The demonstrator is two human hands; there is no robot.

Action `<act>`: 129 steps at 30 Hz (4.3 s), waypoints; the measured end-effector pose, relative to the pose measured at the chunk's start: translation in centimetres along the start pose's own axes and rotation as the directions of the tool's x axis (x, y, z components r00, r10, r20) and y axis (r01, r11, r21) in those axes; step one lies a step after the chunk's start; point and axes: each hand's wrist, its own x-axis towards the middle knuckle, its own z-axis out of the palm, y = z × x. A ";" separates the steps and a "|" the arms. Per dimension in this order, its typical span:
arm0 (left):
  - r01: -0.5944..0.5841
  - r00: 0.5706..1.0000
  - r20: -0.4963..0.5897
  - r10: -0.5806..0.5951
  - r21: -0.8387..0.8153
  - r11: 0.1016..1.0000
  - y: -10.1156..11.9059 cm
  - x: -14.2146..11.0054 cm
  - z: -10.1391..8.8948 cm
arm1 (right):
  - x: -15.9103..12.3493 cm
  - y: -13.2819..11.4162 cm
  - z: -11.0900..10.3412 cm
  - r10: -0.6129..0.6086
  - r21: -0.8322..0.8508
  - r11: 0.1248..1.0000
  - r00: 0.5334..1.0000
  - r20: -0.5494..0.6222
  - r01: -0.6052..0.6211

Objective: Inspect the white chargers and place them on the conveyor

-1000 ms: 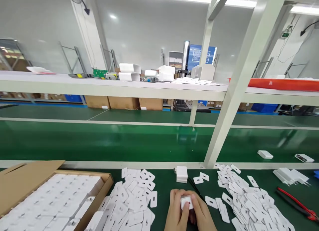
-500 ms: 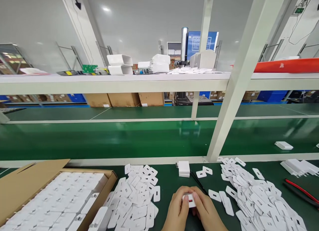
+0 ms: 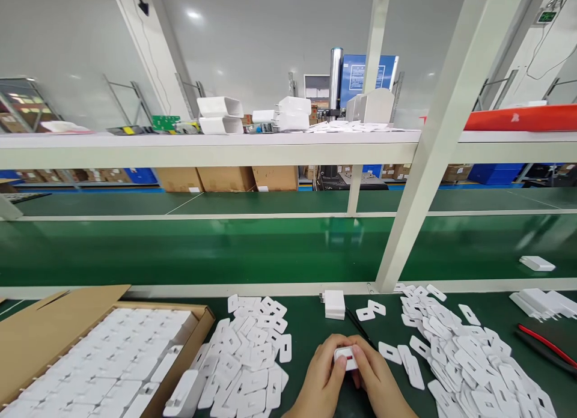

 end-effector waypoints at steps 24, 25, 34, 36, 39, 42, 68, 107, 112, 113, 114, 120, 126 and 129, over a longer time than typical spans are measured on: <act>-0.044 0.998 -0.060 0.037 -0.129 0.991 0.3 0.3 0.3 | 0.1 -0.7 -0.1 0.022 0.117 0.993 0.999 0.040 -0.027; -0.025 0.998 -0.054 0.017 -0.137 0.990 0.5 0.3 0.2 | 0.1 -0.8 -0.1 0.030 0.109 0.993 0.999 0.034 -0.033; 0.168 0.984 -0.034 -0.178 -0.187 0.968 1.4 0.2 0.2 | 0.1 -0.4 -0.1 0.006 0.103 0.995 0.997 -0.074 0.001; 0.147 0.987 -0.036 -0.154 -0.157 0.977 1.4 0.4 0.1 | 0.0 -0.2 -0.1 -0.001 0.090 0.996 0.998 -0.064 0.006; 0.077 0.996 -0.035 -0.085 -0.187 0.979 1.2 0.8 -0.1 | -0.1 0.1 -0.1 -0.009 0.079 0.997 0.999 -0.031 0.011; 0.040 0.999 -0.023 -0.047 -0.252 0.967 1.1 1.0 -0.1 | 0.0 -0.1 -0.2 -0.020 0.091 0.996 0.999 -0.029 0.022; 0.027 1.000 0.001 -0.027 -0.189 0.982 1.6 0.6 -0.1 | -0.1 -1.4 -0.3 -0.009 0.092 0.996 1.000 0.002 0.009; 0.005 0.995 0.103 0.000 -0.046 0.999 2.2 -0.1 -0.5 | 0.1 -0.1 -0.3 0.017 0.127 0.992 0.996 -0.083 -0.007; 0.000 0.997 0.075 0.010 -0.133 0.991 2.3 0.0 -0.5 | -0.1 -0.5 -0.3 -0.028 0.131 0.991 1.000 -0.015 0.029; -0.001 0.998 0.068 0.010 -0.140 0.990 2.2 0.0 -0.5 | -0.1 -0.5 -0.3 -0.032 0.135 0.990 0.999 -0.003 0.032; -0.006 0.998 0.061 0.015 -0.140 0.990 2.1 0.0 -0.5 | -0.1 -0.5 -0.4 -0.038 0.141 0.989 0.999 0.010 0.036; -0.144 0.989 0.020 0.145 -0.044 0.989 1.4 0.0 -0.7 | -0.1 -0.7 -0.7 -0.105 0.130 0.987 0.994 0.038 0.099; -0.276 0.961 0.042 0.274 0.050 0.960 1.1 -0.1 -1.5 | -0.6 -1.7 -0.5 -0.162 0.092 0.983 0.986 0.041 0.158; -0.263 0.964 0.044 0.262 0.035 0.964 1.1 -0.3 -1.6 | -0.8 -2.0 -0.6 -0.191 0.057 0.980 0.980 0.047 0.189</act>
